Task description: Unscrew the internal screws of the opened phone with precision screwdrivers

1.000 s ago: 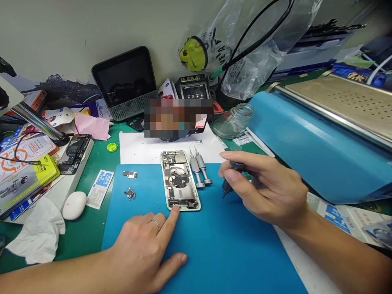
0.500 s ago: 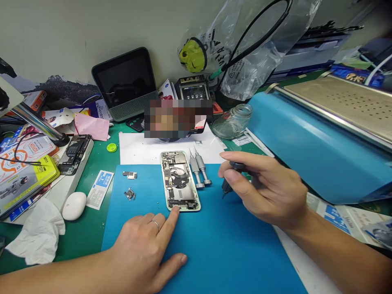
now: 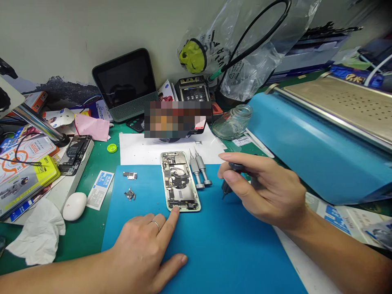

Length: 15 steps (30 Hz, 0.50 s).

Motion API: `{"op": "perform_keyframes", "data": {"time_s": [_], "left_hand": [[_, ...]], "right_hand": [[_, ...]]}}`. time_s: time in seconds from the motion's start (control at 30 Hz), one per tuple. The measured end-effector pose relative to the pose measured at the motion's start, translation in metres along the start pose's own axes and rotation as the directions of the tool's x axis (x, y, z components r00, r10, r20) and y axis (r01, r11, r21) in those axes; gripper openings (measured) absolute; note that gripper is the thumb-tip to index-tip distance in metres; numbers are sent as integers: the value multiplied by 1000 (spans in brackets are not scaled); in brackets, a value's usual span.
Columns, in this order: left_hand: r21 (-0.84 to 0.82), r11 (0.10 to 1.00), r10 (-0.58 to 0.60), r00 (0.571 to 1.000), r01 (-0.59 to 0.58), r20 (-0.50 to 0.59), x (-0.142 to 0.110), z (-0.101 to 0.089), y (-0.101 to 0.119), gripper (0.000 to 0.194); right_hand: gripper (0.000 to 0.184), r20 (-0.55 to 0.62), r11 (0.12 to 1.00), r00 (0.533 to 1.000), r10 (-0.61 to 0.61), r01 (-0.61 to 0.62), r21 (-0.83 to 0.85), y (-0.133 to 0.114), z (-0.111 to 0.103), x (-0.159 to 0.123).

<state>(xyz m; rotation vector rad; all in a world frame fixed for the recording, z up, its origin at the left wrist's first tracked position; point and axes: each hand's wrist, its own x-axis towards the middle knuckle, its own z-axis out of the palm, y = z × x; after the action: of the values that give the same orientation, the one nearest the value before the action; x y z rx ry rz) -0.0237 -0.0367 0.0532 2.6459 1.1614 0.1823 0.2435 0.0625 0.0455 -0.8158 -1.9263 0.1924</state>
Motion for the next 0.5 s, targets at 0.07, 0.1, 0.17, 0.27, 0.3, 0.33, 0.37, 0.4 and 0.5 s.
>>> {"op": "perform_keyframes", "data": {"time_s": [0.07, 0.1, 0.17, 0.27, 0.3, 0.33, 0.37, 0.4, 0.5], "left_hand": [[-1, 1000, -3, 1000, 3, -1, 0, 0, 0, 61], [-3, 1000, -5, 1000, 5, 2, -1, 1, 0, 61], [-8, 1000, -9, 1000, 9, 9, -1, 1, 1, 61], [-10, 1000, -8, 1000, 8, 18, -1, 0, 1, 61], [-10, 1000, -8, 1000, 8, 19, -1, 0, 1, 60], [-12, 1000, -7, 1000, 7, 19, 0, 0, 1, 60], [-14, 1000, -6, 1000, 7, 20, 0, 0, 0, 60], [-15, 1000, -7, 1000, 7, 21, 0, 0, 0, 61], [-17, 1000, -13, 999, 13, 29, 0, 0, 0, 62]], "right_hand": [[51, 1, 1000, 1000, -1, 1, -5, 0, 0, 0], [50, 3, 1000, 1000, -1, 1, -7, -1, 0, 0], [50, 8, 1000, 1000, 0, 0, -5, -1, 0, -1], [50, 5, 1000, 1000, 1, -1, 1, -1, -1, -1], [51, 6, 1000, 1000, 1, -1, 3, 0, -1, -1], [51, 6, 1000, 1000, -1, 1, 6, 0, -1, -1], [52, 7, 1000, 1000, -1, 1, 7, 0, -1, -1], [52, 8, 1000, 1000, -2, 2, 8, 0, -1, -1], [52, 8, 1000, 1000, -4, 4, 9, 1, -1, -1]]}}
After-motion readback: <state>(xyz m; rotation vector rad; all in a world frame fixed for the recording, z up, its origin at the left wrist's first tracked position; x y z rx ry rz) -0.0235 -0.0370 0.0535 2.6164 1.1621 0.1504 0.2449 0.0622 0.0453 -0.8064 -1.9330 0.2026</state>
